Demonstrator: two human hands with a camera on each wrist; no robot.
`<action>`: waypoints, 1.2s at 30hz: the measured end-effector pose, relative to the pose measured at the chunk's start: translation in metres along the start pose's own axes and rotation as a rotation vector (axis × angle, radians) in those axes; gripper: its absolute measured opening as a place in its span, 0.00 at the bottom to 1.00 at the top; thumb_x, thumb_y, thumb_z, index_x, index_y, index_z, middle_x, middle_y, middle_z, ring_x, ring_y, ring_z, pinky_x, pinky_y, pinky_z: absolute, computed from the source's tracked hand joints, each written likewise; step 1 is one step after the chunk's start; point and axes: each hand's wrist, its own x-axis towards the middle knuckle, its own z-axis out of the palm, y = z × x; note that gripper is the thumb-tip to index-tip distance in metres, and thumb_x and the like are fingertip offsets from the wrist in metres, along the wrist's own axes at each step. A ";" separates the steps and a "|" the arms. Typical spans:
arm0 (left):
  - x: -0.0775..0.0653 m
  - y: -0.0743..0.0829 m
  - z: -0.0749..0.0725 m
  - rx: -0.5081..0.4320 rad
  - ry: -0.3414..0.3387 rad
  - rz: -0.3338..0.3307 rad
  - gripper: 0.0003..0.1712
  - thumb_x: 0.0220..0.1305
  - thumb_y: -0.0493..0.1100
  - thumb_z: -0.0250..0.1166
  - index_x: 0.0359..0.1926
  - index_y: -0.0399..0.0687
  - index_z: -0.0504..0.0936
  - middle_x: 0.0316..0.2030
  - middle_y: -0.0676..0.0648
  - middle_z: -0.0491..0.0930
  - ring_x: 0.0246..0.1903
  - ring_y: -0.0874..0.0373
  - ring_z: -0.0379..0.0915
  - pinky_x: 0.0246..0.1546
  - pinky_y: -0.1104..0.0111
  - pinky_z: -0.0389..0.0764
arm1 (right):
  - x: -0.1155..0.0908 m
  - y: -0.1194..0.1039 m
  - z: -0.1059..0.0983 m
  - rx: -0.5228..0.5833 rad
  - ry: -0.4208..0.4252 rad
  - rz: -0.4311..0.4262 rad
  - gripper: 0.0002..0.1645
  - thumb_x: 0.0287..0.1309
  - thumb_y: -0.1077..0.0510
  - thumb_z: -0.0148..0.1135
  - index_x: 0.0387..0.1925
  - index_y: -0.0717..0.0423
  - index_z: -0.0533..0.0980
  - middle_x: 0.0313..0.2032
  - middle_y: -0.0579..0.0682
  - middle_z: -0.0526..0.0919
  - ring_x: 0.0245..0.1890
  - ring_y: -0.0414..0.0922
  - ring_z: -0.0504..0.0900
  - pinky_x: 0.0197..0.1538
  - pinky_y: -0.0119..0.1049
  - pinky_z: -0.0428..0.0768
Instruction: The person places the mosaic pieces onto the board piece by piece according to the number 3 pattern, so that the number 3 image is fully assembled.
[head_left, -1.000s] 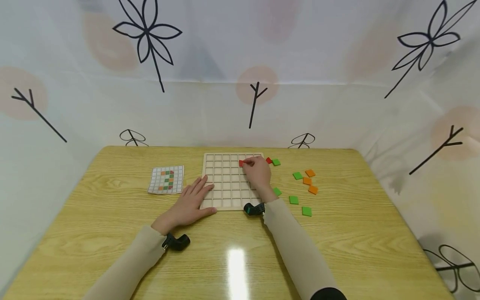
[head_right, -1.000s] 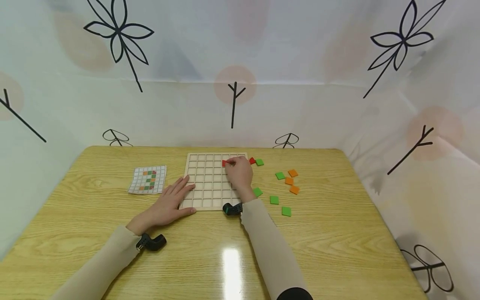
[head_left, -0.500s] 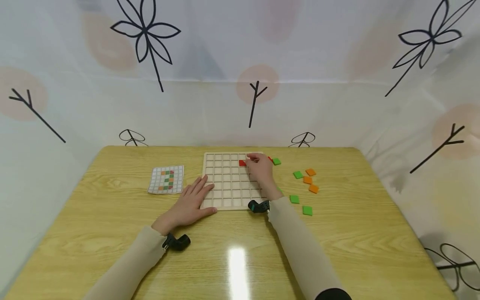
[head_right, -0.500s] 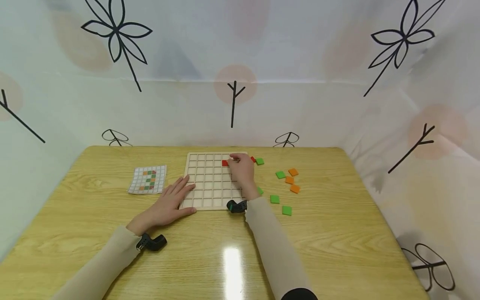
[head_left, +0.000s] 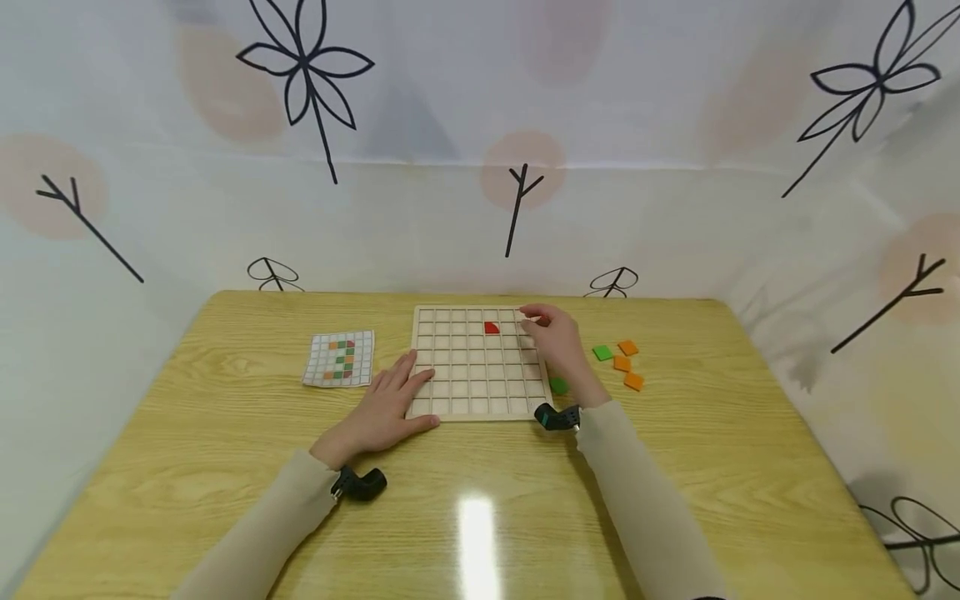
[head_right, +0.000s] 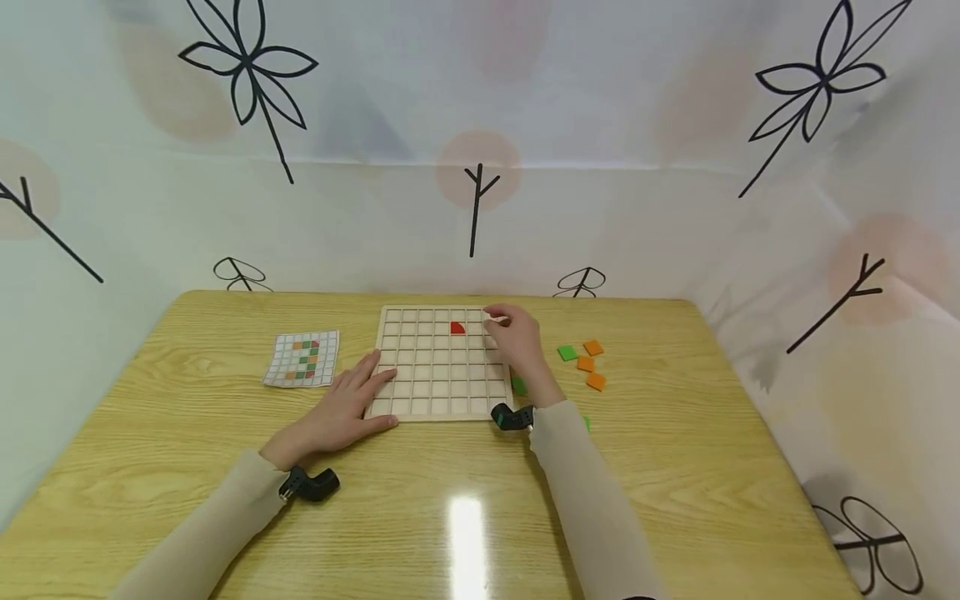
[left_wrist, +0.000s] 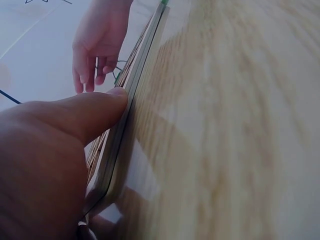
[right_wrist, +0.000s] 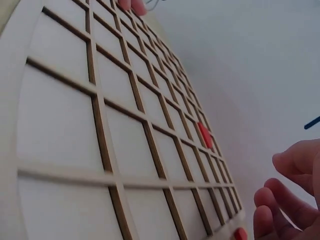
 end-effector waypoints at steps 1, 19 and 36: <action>0.000 0.000 0.000 0.000 -0.001 0.000 0.46 0.69 0.66 0.59 0.77 0.47 0.57 0.78 0.39 0.35 0.77 0.46 0.30 0.71 0.43 0.41 | -0.002 0.000 -0.004 -0.007 -0.001 -0.003 0.19 0.70 0.57 0.59 0.59 0.56 0.79 0.50 0.54 0.79 0.38 0.49 0.74 0.32 0.37 0.71; 0.002 0.003 0.004 0.065 0.007 0.020 0.46 0.70 0.67 0.54 0.78 0.49 0.55 0.78 0.40 0.36 0.77 0.45 0.30 0.71 0.42 0.42 | -0.038 0.010 -0.054 -0.237 -0.128 -0.159 0.14 0.68 0.59 0.62 0.52 0.61 0.82 0.52 0.58 0.80 0.49 0.55 0.78 0.44 0.48 0.79; -0.002 0.000 0.005 0.066 0.024 0.031 0.45 0.71 0.66 0.53 0.79 0.49 0.54 0.78 0.40 0.37 0.77 0.45 0.31 0.71 0.43 0.42 | -0.057 0.035 -0.077 -0.204 -0.422 -0.103 0.22 0.63 0.57 0.68 0.58 0.55 0.79 0.55 0.55 0.79 0.53 0.51 0.78 0.55 0.49 0.75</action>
